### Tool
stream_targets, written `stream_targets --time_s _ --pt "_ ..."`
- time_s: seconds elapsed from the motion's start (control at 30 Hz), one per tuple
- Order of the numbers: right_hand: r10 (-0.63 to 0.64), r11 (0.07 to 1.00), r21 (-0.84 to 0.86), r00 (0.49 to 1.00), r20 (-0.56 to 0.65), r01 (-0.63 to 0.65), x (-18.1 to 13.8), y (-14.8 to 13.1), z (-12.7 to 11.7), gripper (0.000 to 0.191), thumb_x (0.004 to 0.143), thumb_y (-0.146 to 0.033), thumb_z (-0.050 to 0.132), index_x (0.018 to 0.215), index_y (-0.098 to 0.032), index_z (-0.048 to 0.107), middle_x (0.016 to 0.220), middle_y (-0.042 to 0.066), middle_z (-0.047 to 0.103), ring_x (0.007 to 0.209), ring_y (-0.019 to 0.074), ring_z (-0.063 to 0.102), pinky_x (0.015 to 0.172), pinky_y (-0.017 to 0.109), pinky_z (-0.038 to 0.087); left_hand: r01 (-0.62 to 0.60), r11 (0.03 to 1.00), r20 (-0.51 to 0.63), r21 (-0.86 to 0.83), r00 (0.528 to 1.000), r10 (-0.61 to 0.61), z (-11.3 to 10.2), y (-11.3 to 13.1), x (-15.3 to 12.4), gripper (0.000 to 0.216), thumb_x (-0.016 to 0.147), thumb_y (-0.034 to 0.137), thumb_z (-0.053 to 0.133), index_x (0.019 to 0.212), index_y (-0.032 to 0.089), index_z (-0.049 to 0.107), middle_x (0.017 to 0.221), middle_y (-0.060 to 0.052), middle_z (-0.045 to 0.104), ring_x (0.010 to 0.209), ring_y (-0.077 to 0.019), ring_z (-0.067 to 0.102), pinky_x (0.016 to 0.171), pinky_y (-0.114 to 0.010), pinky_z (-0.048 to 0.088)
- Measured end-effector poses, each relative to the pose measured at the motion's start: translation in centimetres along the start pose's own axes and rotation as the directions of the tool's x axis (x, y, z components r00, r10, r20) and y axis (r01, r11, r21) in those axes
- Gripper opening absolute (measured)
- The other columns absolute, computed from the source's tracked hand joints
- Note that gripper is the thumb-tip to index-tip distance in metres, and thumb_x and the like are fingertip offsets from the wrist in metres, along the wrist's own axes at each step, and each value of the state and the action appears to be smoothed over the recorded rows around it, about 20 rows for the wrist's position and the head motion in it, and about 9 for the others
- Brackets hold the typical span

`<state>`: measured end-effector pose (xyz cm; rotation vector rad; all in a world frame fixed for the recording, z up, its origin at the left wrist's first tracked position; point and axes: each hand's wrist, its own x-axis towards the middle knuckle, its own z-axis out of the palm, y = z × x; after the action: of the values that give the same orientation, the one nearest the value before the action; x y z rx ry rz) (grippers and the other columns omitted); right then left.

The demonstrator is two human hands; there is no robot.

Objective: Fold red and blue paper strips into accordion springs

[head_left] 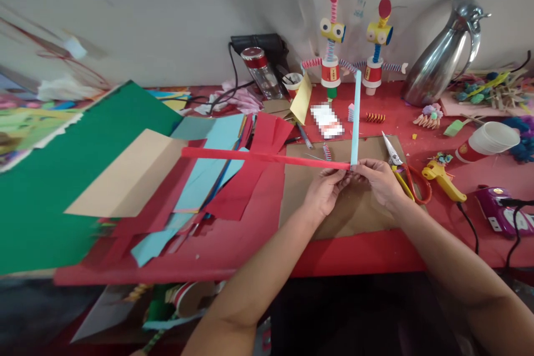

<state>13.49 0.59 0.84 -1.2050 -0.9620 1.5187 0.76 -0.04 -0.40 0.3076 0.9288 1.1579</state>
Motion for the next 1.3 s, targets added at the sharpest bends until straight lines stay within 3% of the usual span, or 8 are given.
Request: stream_targets --time_s 0.27,0.83,1.13,1.3 --pt "-0.004 0.998 0.065 1.0 -0.005 0.004 0.1 0.4 0.1 0.026 0.052 -0.038 0.082 0.059 -0.017 0.068 0.055 -0.001 0.063 0.052 0.0084 0.051 0.057 0.024 0.041 -0.013 1.0 -0.032 -0.01 0.999 0.013 0.1 0.1 0.1 0.011 0.06 0.004 0.073 0.06 0.015 0.069 0.059 -0.001 0.068 0.055 -0.0077 0.06 0.058 -0.02 0.049" --pt "0.006 1.0 -0.007 1.0 -0.022 -0.006 0.3 0.6 0.3 0.024 0.054 -0.039 0.077 0.058 -0.018 0.066 0.052 -0.001 0.061 0.052 0.0102 0.053 0.056 0.026 0.042 -0.007 1.0 -0.057 -0.019 0.998 0.006 0.3 -0.1 0.0 0.011 0.058 0.003 0.073 0.059 0.012 0.067 0.058 -0.001 0.066 0.053 -0.0062 0.058 0.058 -0.017 0.048" --pt "-0.005 1.0 -0.002 0.998 -0.056 0.005 0.1 1.0 0.5 0.028 0.053 -0.041 0.08 0.059 -0.017 0.065 0.054 -0.001 0.062 0.052 0.0111 0.054 0.056 0.026 0.044 -0.099 0.994 0.057 0.04 0.994 0.097 0.3 -0.5 -0.2 0.017 0.057 0.018 0.081 0.069 0.014 0.069 0.06 0.001 0.066 0.053 -0.0057 0.056 0.059 -0.019 0.045" --pt "-0.044 0.999 -0.027 0.998 -0.041 0.043 0.5 1.8 0.0 0.029 0.053 -0.042 0.08 0.062 -0.017 0.068 0.056 0.001 0.065 0.053 0.0128 0.057 0.056 0.027 0.046 -0.13 0.99 0.058 0.064 0.99 0.126 0.1 -0.6 -0.1 0.019 0.057 0.02 0.081 0.07 0.014 0.069 0.06 0.001 0.066 0.053 -0.0061 0.056 0.06 -0.021 0.045"
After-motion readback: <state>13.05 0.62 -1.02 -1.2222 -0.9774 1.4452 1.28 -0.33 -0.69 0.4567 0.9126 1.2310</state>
